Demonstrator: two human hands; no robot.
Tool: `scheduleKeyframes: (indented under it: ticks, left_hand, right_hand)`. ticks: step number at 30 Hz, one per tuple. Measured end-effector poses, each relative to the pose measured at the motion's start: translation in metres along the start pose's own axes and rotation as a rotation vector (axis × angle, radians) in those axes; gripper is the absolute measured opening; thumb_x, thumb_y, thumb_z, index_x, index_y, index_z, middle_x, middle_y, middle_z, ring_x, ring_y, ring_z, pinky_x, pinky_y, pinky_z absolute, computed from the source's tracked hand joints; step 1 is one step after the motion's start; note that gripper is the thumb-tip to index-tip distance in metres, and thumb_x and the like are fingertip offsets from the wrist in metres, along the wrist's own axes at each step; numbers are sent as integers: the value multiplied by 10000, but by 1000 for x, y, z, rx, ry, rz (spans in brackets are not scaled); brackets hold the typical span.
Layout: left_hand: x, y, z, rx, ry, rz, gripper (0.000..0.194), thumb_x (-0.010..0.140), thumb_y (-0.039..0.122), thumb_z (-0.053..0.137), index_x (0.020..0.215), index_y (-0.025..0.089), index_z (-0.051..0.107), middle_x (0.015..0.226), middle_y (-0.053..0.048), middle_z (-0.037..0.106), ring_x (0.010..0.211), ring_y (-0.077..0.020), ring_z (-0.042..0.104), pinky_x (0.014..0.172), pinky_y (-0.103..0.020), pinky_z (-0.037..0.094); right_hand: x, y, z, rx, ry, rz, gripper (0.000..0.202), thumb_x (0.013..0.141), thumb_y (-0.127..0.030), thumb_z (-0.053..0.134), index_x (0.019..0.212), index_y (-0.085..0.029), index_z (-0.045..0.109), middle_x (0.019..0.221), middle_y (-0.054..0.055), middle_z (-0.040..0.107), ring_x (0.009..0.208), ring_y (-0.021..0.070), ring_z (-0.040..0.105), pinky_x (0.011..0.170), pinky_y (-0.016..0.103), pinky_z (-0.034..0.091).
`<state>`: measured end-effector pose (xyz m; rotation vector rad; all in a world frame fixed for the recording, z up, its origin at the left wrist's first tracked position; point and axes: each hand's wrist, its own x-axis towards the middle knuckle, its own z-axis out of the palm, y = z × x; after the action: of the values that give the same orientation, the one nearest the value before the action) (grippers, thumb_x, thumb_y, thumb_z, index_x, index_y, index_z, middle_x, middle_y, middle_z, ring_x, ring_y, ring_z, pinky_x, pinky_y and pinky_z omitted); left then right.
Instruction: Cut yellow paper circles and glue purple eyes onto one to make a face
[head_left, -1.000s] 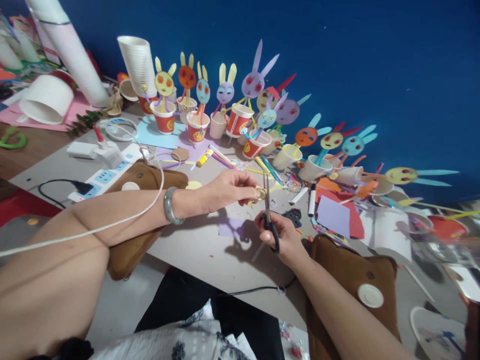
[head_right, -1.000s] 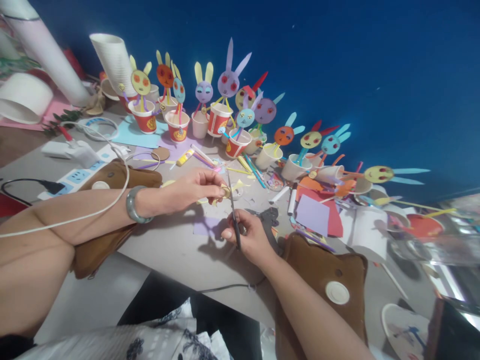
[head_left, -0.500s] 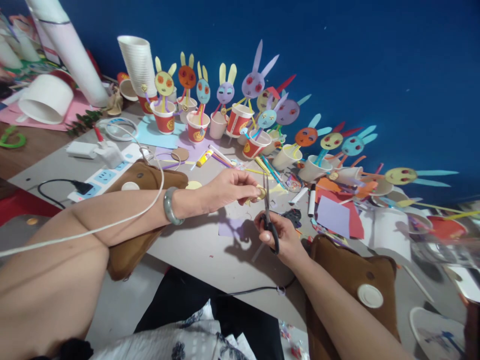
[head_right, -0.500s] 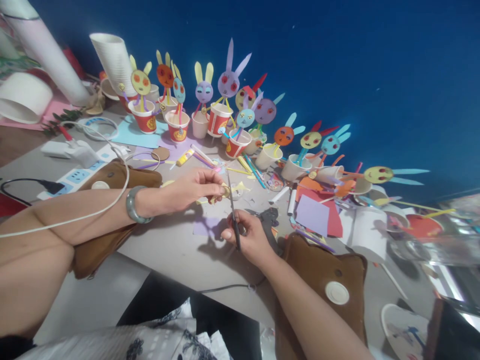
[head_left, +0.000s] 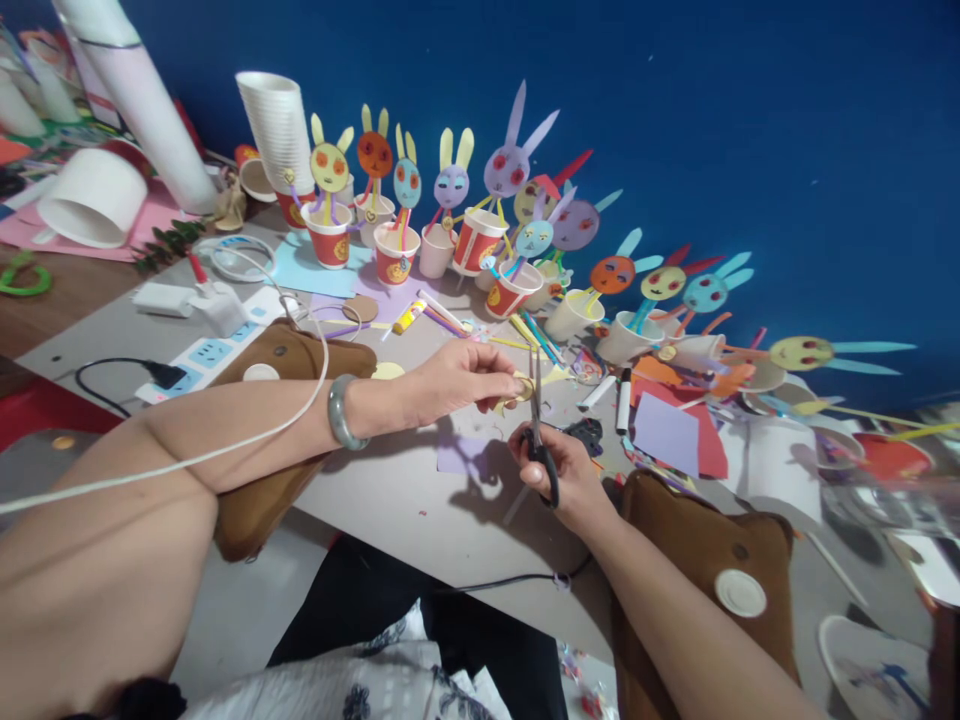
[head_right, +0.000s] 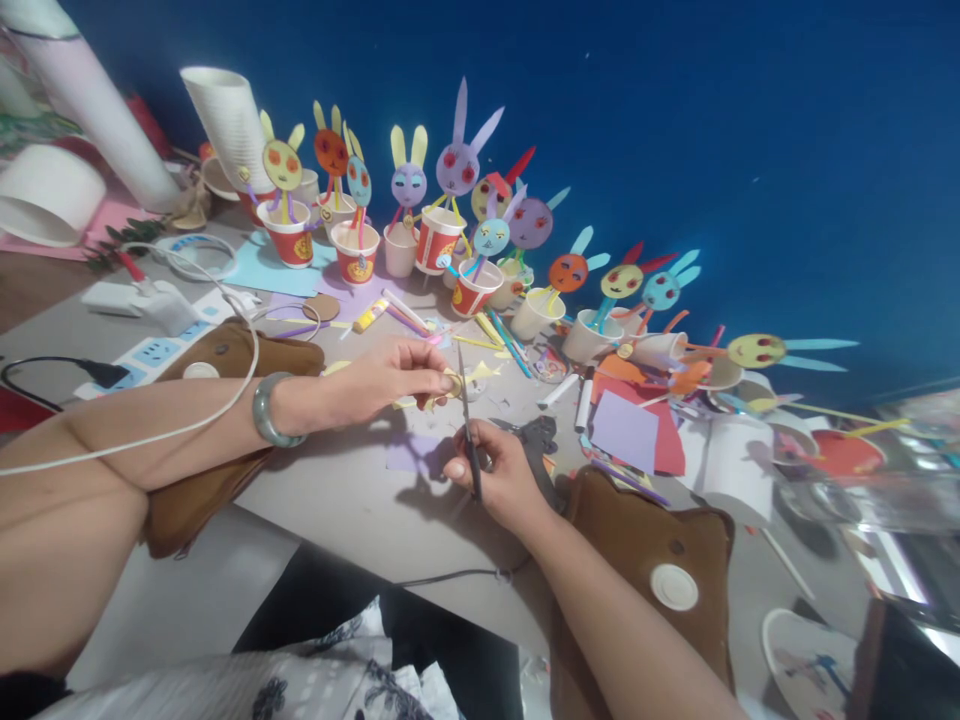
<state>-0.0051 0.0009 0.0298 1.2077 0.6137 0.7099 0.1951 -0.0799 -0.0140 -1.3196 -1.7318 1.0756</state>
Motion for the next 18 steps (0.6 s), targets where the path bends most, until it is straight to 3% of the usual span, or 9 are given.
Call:
scheduleKeyframes:
  ticks: [18]
  left_hand:
    - [1, -3, -1, -19, -11, 16, 107, 801, 141, 645, 705, 130, 600, 599, 35, 606, 537, -42, 508, 557, -190, 401]
  right_hand:
    - [0, 2, 0, 8, 3, -16, 630, 714, -815, 670, 654, -207, 515, 678, 2, 538, 629, 149, 452, 600, 304, 358]
